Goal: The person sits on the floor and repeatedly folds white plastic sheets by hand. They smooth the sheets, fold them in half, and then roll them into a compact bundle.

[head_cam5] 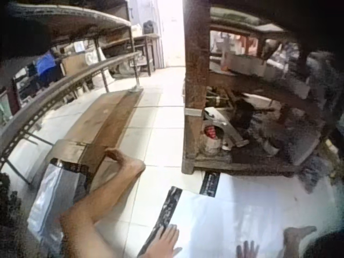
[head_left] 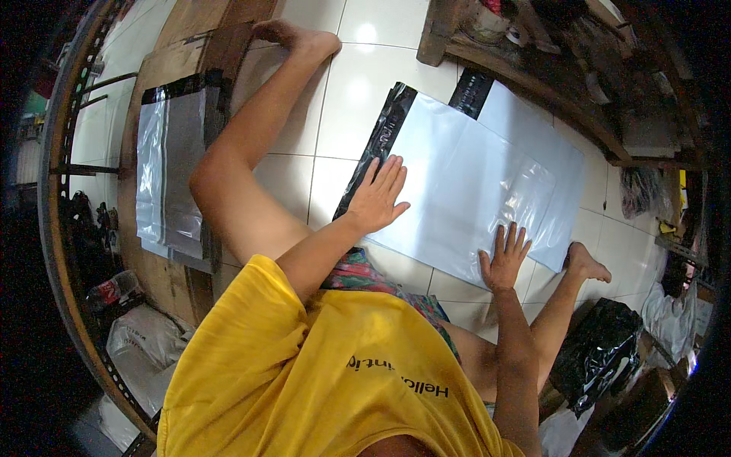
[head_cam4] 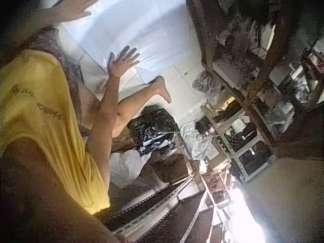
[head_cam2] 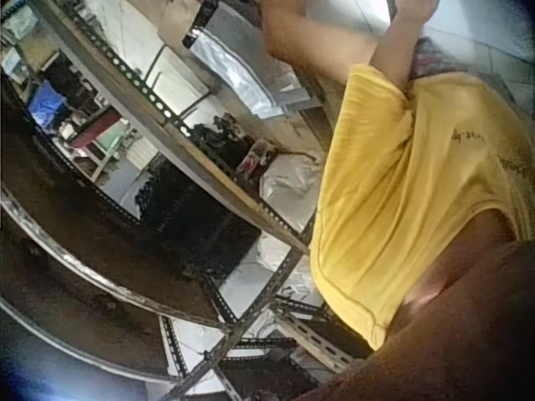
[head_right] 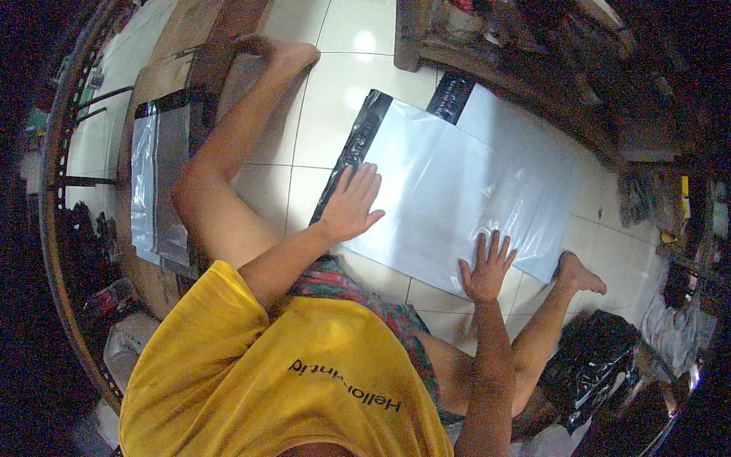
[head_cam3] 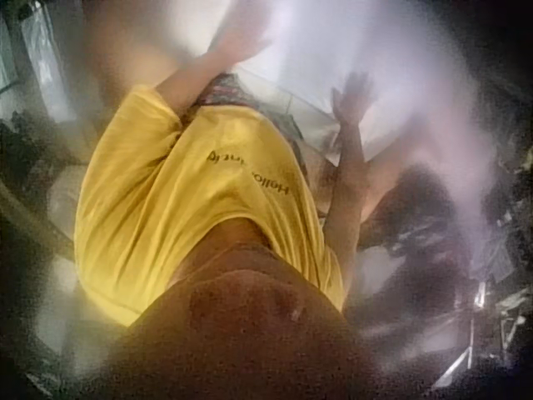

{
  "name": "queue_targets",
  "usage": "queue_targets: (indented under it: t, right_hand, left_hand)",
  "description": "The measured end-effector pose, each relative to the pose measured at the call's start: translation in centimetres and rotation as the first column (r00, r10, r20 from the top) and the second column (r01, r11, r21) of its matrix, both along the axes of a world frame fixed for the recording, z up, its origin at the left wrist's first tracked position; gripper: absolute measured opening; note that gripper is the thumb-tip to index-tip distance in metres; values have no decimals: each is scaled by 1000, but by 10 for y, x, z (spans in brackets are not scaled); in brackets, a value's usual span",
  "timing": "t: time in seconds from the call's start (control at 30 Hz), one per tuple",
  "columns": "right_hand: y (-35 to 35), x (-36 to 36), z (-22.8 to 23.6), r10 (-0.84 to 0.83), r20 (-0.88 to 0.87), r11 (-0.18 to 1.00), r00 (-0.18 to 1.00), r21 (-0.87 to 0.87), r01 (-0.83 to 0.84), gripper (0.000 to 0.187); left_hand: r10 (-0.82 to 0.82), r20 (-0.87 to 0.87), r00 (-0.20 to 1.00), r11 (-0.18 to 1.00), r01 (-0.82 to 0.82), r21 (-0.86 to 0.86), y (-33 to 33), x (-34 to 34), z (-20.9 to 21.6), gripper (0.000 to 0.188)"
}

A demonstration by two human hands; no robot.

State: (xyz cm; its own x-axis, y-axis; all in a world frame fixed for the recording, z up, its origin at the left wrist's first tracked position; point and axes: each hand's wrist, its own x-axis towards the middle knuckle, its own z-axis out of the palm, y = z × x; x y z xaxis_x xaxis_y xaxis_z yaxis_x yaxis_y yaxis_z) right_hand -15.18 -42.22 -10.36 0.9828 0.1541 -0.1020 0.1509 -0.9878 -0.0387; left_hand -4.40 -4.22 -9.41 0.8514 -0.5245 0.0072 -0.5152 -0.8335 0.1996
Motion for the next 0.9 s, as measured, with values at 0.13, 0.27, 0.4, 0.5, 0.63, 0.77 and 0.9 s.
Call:
queue_targets:
  t: [0.13, 0.27, 0.4, 0.5, 0.63, 0.77, 0.9]
  right_hand:
    - [-1, -1, -2, 5, 6, 1000, 1000, 4, -5, 82]
    - [-2, -3, -2, 13, 16, 1000, 1000, 25, -13, 82]
    - [1, 0, 3, -11, -22, 1000, 1000, 26, 12, 81]
    - [10, 20, 6, -29, 43, 987, 999, 159, 22, 81]
    - [112, 104, 29, 269, -40, 870, 962, 440, -225, 89]
    - [223, 190, 40, 716, 137, 489, 685, 601, -632, 75]
    - [228, 233, 4, 776, 133, 472, 617, 527, -707, 67]
  left_hand:
    - [18, -5, 1000, 999, -17, 44, 0, 2, 13, 79]
    - [78, -83, 993, 997, -78, 6, 7, 6, 10, 78]
    - [95, -123, 988, 995, -98, -21, 11, 7, 1, 76]
    - [97, -138, 986, 993, -104, -49, 9, 11, 4, 75]
    - [103, -156, 982, 991, -115, -72, 11, 11, 6, 74]
    - [157, -345, 925, 903, -276, -330, 12, 15, -22, 72]
    - [54, -260, 964, 991, -84, -105, 13, 10, -7, 68]
